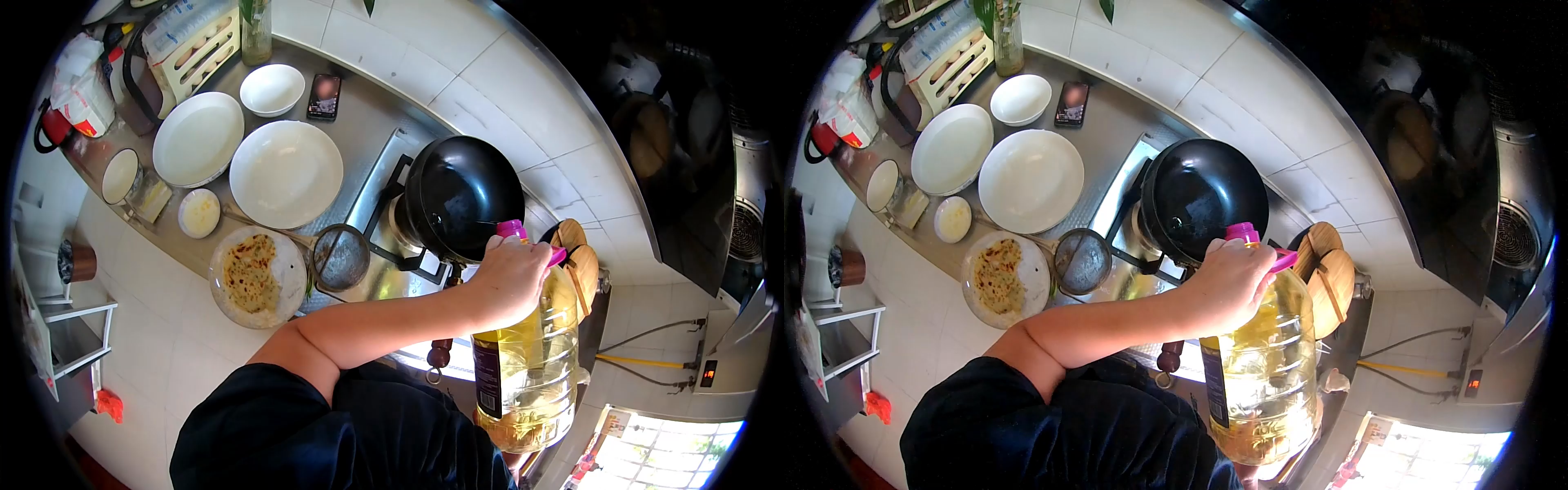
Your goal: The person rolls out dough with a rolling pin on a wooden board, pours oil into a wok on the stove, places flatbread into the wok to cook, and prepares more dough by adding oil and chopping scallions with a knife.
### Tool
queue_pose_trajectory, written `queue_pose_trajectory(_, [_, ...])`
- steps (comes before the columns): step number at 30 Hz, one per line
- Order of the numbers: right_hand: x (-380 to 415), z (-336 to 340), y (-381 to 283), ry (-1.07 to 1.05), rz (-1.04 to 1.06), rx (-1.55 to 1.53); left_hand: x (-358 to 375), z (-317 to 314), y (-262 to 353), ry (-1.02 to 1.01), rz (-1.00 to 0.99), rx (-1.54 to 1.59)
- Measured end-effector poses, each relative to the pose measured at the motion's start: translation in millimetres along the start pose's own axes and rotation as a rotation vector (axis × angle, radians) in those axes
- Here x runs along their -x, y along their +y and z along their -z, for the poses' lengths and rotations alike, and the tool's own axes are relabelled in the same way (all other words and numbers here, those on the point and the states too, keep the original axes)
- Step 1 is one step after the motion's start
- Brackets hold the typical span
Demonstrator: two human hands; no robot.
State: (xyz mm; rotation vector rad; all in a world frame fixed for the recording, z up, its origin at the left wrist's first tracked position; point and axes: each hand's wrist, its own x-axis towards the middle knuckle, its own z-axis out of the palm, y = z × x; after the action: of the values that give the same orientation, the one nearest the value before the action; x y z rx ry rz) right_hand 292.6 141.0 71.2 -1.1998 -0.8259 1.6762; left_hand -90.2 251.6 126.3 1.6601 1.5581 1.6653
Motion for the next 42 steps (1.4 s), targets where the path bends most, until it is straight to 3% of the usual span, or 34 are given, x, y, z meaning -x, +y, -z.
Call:
queue_pose_trajectory(5, [-5.7,-2.4,10.7,-0.057,-0.034,-0.045,-17.2,3.5,35.8,0.003,-0.114,0.006])
queue_pose_trajectory(8, [-6.6,-1.5,20.3,-0.115,-0.044,-0.074,-33.4,3.2,68.5,0.067,-0.312,0.058])
queue_pose_trajectory(9, [-5.9,-0.6,23.9,-0.133,-0.053,-0.083,-40.7,2.4,74.4,-0.021,-0.342,0.163])
queue_pose_trajectory(11, [-0.9,2.1,32.3,-0.144,-0.043,-0.108,-54.5,-3.4,103.8,-0.042,-0.533,0.057])
queue_pose_trajectory(13, [1.9,7.2,39.2,-0.162,-0.028,-0.142,-69.3,-1.7,154.6,-0.351,-0.262,0.115])
queue_pose_trajectory(15, [-7.5,8.9,37.8,-0.22,-0.006,-0.159,-88.1,-28.7,166.2,-0.301,-0.384,0.268])
queue_pose_trajectory(17, [-15.3,12.3,32.1,-0.257,0.044,-0.168,-99.0,-35.9,211.9,-0.47,-0.192,0.583])
queue_pose_trajectory(20, [-17.0,33.4,22.9,-0.261,0.124,-0.201,-123.1,-72.3,265.9,-0.704,-0.276,0.713])
queue_pose_trajectory(23, [2.4,78.0,15.7,-0.208,0.181,-0.246,-100.2,-134.7,328.2,-0.849,-0.317,0.695])
queue_pose_trajectory(25, [24.5,114.0,13.1,-0.154,0.182,-0.28,-87.5,-174.8,349.5,-0.836,-0.319,0.512])
queue_pose_trajectory(28, [47.7,182.6,23.0,-0.129,0.091,-0.323,-88.1,-236.9,372.8,-0.877,-0.303,0.484])
queue_pose_trajectory(30, [63.3,219.6,15.0,-0.033,0.144,-0.159,-103.5,-281.4,384.1,-0.872,-0.278,0.424])
queue_pose_trajectory(37, [87.0,324.3,-38.2,-0.011,0.161,-0.163,-174.0,-462.9,387.2,-0.884,-0.235,0.301])
queue_pose_trajectory(41, [96.9,375.6,-60.3,0.054,0.043,-0.301,-205.5,-563.5,384.9,-0.847,-0.239,0.346])
queue_pose_trajectory(42, [94.7,386.7,-58.1,0.047,0.125,-0.274,-209.2,-588.1,384.0,-0.816,-0.257,0.289])
